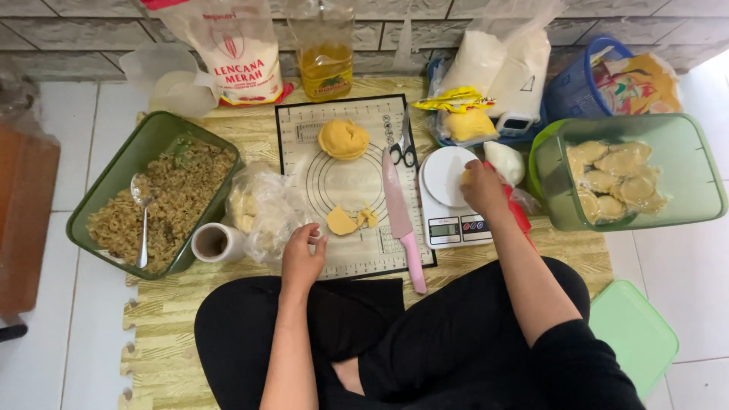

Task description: Weighing and portioning dough into consistent sizes using a digital scale on a floor-level workspace.

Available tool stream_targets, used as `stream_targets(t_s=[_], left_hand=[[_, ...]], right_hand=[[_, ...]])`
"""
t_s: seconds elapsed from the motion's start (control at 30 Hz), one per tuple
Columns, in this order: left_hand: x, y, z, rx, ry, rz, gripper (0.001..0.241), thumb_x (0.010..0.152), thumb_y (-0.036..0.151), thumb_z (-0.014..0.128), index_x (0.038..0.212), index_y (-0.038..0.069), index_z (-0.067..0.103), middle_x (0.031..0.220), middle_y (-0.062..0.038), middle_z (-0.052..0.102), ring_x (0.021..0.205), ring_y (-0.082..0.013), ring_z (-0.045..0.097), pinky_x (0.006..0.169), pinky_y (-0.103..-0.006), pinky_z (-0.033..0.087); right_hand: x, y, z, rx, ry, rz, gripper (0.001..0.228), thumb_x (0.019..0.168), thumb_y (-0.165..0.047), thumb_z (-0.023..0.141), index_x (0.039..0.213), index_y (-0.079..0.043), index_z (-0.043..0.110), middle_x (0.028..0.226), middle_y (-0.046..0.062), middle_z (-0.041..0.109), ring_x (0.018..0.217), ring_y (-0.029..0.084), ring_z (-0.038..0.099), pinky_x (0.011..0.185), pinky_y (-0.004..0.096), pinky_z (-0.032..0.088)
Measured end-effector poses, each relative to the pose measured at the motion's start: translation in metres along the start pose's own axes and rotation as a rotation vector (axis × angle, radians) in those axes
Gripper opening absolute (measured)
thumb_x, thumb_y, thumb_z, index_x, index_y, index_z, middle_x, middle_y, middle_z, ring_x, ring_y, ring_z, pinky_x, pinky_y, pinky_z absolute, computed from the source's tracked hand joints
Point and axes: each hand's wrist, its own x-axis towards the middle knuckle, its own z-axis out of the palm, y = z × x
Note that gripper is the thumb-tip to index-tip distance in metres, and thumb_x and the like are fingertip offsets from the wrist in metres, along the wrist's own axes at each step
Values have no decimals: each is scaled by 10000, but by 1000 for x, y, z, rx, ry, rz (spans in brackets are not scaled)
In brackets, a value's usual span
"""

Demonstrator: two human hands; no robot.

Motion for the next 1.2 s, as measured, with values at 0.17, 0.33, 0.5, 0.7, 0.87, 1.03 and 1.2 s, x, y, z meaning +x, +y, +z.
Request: stream_targets(t_s=[0.17, 0.33, 0.5, 0.7, 0.87, 1.03, 1.2], left_hand=[[-2, 15, -8, -6, -33, -52, 359, 985, 210, 664, 1292, 25, 648, 1107, -123, 675, 1040, -263, 709, 883, -399, 581], [-3, 19, -8, 8, -32, -19, 364, 963, 183, 685, 1268, -11, 653, 1072, -172, 681, 1013, -319, 709, 868, -439, 581], [-3, 19, -10, 8, -32, -29, 355, 973, 183, 678, 1268, -15, 655, 1065, -167, 685, 1010, -307, 710, 851, -426, 582], [-5, 22, -12, 16, -35, -3, 356, 970, 180, 680, 1260, -24, 654, 1054, -187, 683, 999, -332, 709, 846, -454, 582], [-2, 16, -8, 42, -48, -20, 360, 975, 202, 675, 1268, -8, 655, 1062, -162, 687, 1007, -304, 714, 847, -434, 586], [0, 10, -6, 36, -47, -16, 364, 959, 195, 686, 1260, -7, 657, 1053, -173, 685, 999, -319, 714, 845, -443, 587], [1, 3, -3, 31, -33, -31, 357, 963, 205, 686, 1259, 6, 664, 1053, -155, 690, 995, -300, 717, 834, -426, 589]], right_hand=[[-11, -12, -21, 153, 27, 0, 522, 869, -233, 767, 1351, -84, 634, 1193, 233, 680, 1118, 419, 679, 968, 549, 505], [-10, 5, -23, 307, 123, 80, 326, 912, -214, 773, 1197, -61, 737, 1118, 192, 724, 1003, 339, 726, 861, 452, 583], [3, 28, -6, 280, 147, 74, 228, 921, -262, 773, 1112, -138, 773, 1079, 119, 749, 990, 314, 729, 858, 444, 583], [-10, 5, -23, 321, 82, 72, 308, 916, -202, 765, 1191, -64, 744, 1140, 201, 723, 1035, 359, 715, 880, 471, 576], [-11, -9, -17, 113, -32, -32, 512, 885, -167, 737, 1385, -99, 647, 1306, 221, 646, 1169, 421, 660, 979, 569, 530], [1, 10, 5, -42, -9, -80, 500, 808, -148, 805, 1296, -108, 704, 1228, 225, 608, 1095, 458, 679, 914, 525, 584], [-21, -27, -55, 1017, -16, 401, 339, 843, -133, 474, 1056, -44, 722, 909, 151, 638, 827, 239, 685, 740, 376, 621]])
